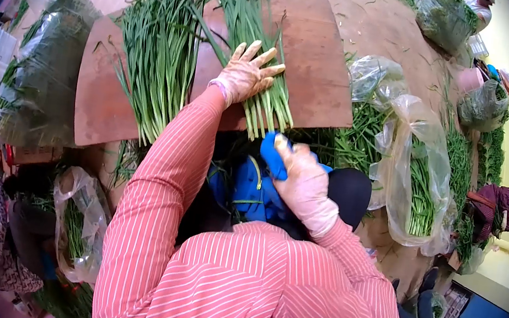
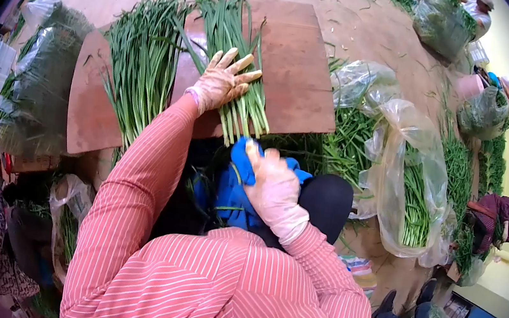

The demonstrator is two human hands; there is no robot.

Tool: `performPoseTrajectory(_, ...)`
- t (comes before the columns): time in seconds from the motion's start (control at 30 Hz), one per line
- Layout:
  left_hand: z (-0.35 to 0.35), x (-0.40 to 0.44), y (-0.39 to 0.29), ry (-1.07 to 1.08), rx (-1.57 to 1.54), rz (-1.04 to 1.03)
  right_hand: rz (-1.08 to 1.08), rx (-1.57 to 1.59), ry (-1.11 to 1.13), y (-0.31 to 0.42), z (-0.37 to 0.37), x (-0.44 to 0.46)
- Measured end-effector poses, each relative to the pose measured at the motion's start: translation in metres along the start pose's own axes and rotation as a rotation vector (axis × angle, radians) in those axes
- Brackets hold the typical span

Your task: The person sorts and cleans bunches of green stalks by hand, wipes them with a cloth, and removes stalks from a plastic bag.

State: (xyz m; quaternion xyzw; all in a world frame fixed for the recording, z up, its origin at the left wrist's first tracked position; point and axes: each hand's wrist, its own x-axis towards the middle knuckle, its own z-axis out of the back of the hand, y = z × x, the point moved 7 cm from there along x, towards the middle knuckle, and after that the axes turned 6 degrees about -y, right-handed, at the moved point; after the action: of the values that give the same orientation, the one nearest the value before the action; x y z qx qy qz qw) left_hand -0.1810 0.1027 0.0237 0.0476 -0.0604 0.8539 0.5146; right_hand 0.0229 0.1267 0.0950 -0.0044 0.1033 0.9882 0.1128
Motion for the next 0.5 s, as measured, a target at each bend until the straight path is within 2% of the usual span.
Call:
performPoseTrajectory(0.07,-0.002,0.001,0.000,0.009,-0.016,0.013,0.063,0.100,-0.230,0.017,0.033,0.026)
performPoseTrajectory(0.13,0.002,0.000,-0.001,0.029,-0.013,0.021,0.074,0.028,-0.219,0.027,0.016,0.061)
performPoseTrajectory(0.2,-0.003,-0.001,-0.001,0.006,-0.011,0.015,0.160,-0.247,-0.111,0.031,-0.056,0.071)
performPoseTrajectory(0.27,-0.004,0.000,0.004,-0.014,-0.004,0.013,0.186,-0.351,-0.119,0.037,-0.056,0.054)
performPoseTrajectory(0.33,-0.002,-0.002,0.001,-0.048,-0.014,0.003,0.227,-0.328,-0.081,0.029,-0.052,0.036)
performPoseTrajectory(0.43,0.000,-0.001,0.000,-0.014,-0.022,0.005,0.276,-0.283,0.221,0.016,-0.057,0.003)
performPoseTrajectory(0.47,-0.001,-0.001,0.001,-0.014,-0.026,0.017,0.277,-0.290,0.222,0.019,-0.045,0.005)
performPoseTrajectory(0.5,-0.002,0.000,0.001,-0.010,-0.029,0.020,0.237,-0.234,0.098,0.023,-0.020,0.012)
